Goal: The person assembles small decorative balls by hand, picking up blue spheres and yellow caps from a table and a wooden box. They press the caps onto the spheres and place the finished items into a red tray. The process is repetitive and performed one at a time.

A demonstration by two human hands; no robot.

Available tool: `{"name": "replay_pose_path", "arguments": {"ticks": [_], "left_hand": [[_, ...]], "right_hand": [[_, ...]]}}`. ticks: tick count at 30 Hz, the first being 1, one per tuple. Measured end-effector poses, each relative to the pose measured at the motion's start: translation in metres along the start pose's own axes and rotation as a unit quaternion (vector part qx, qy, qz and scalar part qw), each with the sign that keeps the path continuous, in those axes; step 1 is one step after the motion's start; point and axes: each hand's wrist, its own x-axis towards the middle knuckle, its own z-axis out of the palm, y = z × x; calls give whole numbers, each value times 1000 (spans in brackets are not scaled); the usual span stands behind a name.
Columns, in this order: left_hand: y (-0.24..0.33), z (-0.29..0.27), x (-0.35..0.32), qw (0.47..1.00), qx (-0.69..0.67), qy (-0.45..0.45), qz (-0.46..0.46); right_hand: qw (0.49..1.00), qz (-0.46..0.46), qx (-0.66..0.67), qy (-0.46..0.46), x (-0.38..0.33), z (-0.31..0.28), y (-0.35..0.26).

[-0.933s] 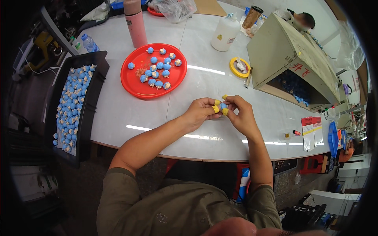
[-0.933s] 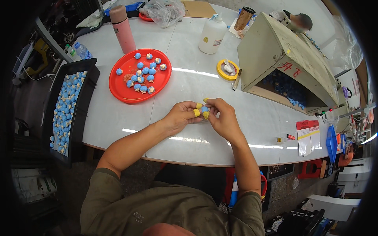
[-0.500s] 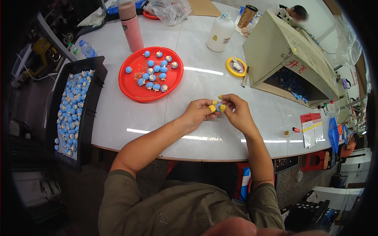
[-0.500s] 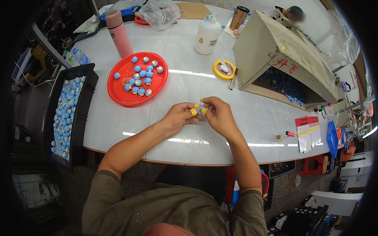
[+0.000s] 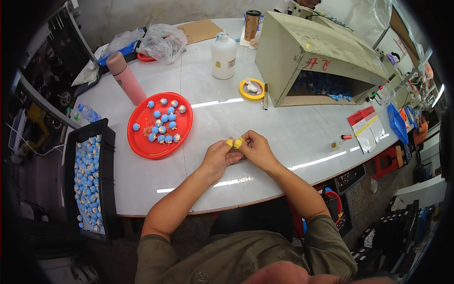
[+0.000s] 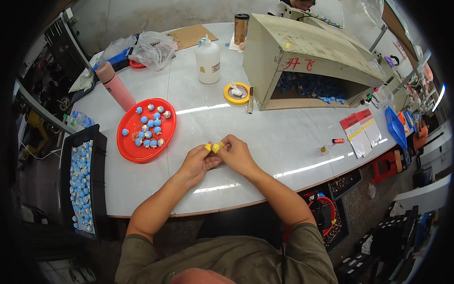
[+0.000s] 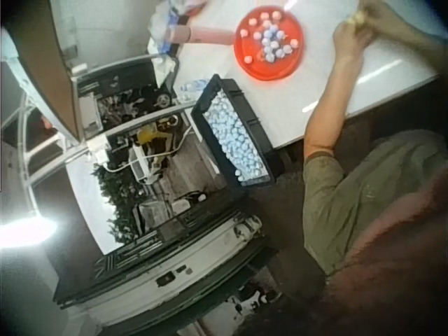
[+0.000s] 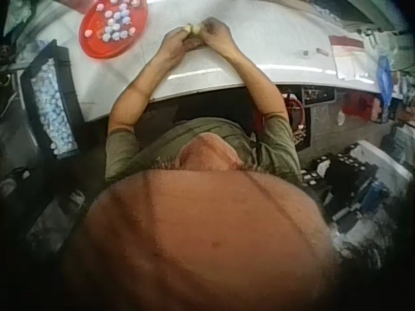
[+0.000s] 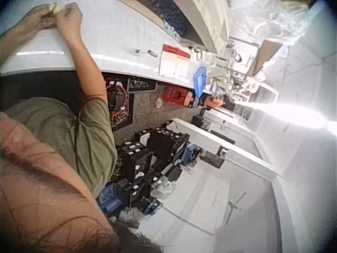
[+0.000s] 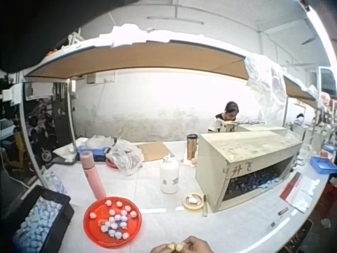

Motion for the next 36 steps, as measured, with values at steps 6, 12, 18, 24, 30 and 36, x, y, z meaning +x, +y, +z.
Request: {"name": "replay_pose_path", "arguments": {"ticks": [6,12,18,24,30,36], "left_hand": [[-4,-1,2,998,51,16,20],[-9,0,1,997,42,39,43],[-17,-3,7,995,61,33,71],[-20,-3,9,994,66,36,81],[-22,-3,11,992,74,35,92],[-22,-3,9,992,81,32,96]], "right_hand": [[999,52,10,-14,5,-1,12],[999,35,-2,3,3,7,12],[999,8,25,26,-2,15,17],[999,4,38,38,-6,19,18],[998,11,24,48,-6,21,22],[998,3,12,59,-8,23,21]]}}
